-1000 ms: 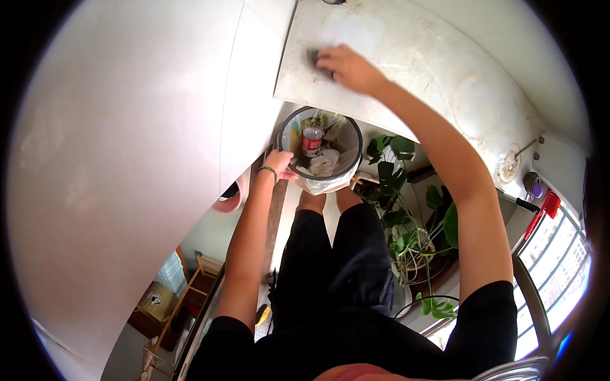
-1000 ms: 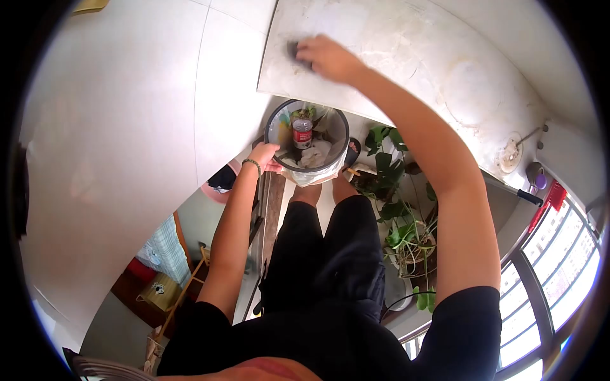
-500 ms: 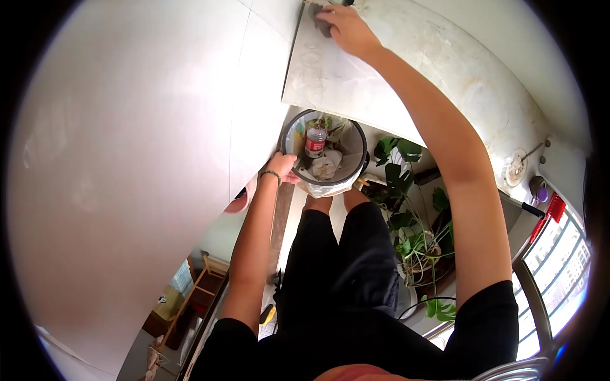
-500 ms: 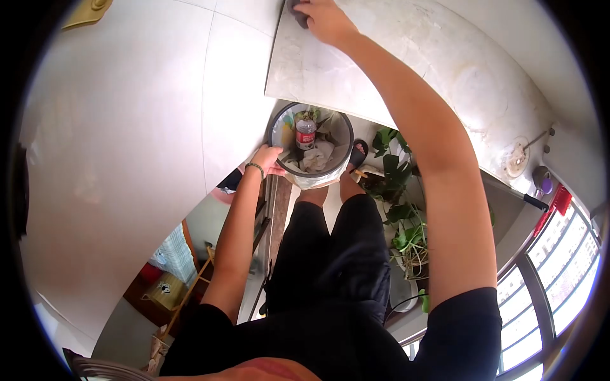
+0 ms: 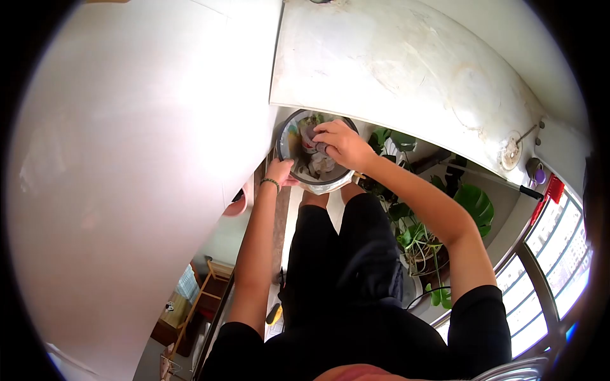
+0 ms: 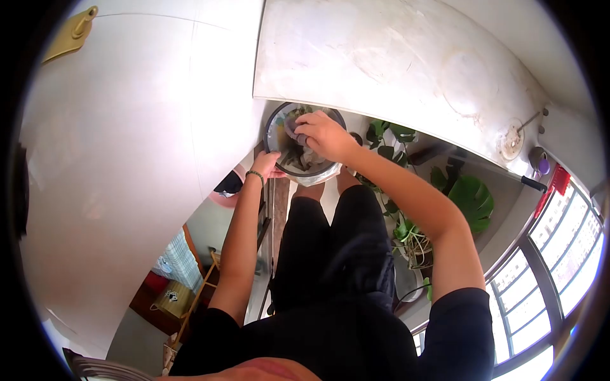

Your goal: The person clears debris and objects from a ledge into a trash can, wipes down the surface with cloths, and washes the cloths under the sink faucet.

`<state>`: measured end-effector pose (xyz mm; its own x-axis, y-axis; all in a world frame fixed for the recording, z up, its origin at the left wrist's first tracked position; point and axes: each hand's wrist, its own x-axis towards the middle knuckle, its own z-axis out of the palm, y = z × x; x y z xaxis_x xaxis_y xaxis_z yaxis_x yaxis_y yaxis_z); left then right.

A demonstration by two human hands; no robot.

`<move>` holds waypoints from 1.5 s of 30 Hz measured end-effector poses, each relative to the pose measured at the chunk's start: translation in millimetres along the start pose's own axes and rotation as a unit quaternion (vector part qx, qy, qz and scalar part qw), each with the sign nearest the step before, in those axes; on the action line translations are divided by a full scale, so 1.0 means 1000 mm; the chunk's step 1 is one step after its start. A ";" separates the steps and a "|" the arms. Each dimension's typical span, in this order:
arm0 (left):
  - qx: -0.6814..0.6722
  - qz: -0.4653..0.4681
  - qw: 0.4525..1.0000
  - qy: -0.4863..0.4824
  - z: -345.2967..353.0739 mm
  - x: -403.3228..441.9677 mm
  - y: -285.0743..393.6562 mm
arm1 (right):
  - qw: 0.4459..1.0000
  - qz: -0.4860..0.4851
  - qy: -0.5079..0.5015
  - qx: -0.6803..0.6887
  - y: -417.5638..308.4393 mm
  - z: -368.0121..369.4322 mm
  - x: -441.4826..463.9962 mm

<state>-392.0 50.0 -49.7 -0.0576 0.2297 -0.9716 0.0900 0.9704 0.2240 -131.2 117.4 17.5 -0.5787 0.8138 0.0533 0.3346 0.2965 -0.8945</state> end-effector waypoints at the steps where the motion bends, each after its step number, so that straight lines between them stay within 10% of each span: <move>1: 0.002 0.003 1.000 0.007 0.003 0.003 -0.003 | 0.998 0.037 0.033 0.026 0.003 0.007 -0.011; 5: -0.024 0.007 1.000 -0.006 0.019 0.034 -0.023 | 0.982 0.132 0.081 0.110 0.026 0.026 -0.046; 7: -0.013 0.004 0.999 0.031 0.031 0.070 -0.041 | 0.810 0.437 0.092 0.381 0.025 0.026 -0.054; 9: 0.013 0.001 1.000 0.024 0.041 0.102 -0.057 | 0.620 0.380 0.199 0.656 0.038 0.031 -0.067; 13: 0.007 0.000 1.000 0.002 0.070 0.167 -0.071 | 0.510 0.404 0.262 0.713 0.074 0.045 -0.089; 22: 0.055 -0.051 0.997 -0.020 0.110 0.320 -0.108 | 0.592 0.428 0.340 0.592 0.154 0.095 -0.144; 29: 0.135 -0.050 0.990 0.004 0.121 0.277 -0.101 | 0.513 0.426 0.392 0.633 0.159 0.113 -0.155; 33: 0.435 0.133 0.888 0.059 0.087 0.220 -0.103 | 0.477 0.419 0.424 0.645 0.102 0.101 -0.160; 45: 0.527 0.305 0.792 -0.050 -0.015 -0.086 -0.074 | 0.346 0.084 0.463 0.812 -0.190 0.026 -0.296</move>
<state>-408.4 -40.3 18.8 0.3898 0.5741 -0.7201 0.8536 0.0683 0.5165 -42.8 -193.3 160.2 0.0850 0.7854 -0.6131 -0.9881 0.1458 0.0498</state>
